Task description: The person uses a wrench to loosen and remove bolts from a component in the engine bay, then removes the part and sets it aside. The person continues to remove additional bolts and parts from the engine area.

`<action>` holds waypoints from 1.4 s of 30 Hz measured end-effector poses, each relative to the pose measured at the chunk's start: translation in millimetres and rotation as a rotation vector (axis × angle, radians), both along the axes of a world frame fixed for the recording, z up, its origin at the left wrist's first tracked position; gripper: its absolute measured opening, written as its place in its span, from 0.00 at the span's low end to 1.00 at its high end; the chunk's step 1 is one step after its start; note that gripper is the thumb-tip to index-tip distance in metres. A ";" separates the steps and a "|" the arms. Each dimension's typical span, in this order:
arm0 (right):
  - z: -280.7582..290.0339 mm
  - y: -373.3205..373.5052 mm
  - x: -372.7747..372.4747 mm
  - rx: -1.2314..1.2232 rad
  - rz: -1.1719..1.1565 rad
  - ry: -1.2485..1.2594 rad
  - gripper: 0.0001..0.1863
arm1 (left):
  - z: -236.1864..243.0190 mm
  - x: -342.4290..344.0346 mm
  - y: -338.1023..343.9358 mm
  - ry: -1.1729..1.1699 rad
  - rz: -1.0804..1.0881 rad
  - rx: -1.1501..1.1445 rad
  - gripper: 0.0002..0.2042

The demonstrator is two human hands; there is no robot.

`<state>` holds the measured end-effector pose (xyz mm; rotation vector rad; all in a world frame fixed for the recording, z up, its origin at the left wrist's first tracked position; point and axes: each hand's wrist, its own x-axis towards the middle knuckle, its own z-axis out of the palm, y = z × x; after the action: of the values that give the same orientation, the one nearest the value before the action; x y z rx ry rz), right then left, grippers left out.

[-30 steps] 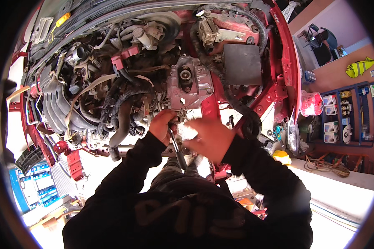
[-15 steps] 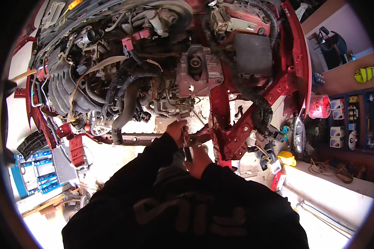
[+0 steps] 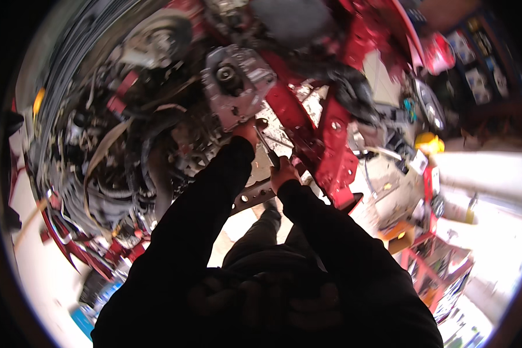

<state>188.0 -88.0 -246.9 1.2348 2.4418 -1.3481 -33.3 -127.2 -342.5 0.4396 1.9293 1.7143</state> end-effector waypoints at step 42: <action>-11.1 -41.0 -30.6 -0.068 -0.261 0.369 0.29 | 17.5 -96.1 -22.7 -0.402 0.119 -0.330 0.22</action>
<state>157.3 -129.1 -257.9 1.4400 2.4983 -1.8634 -129.3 -149.9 -325.0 -0.1364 1.9095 1.3820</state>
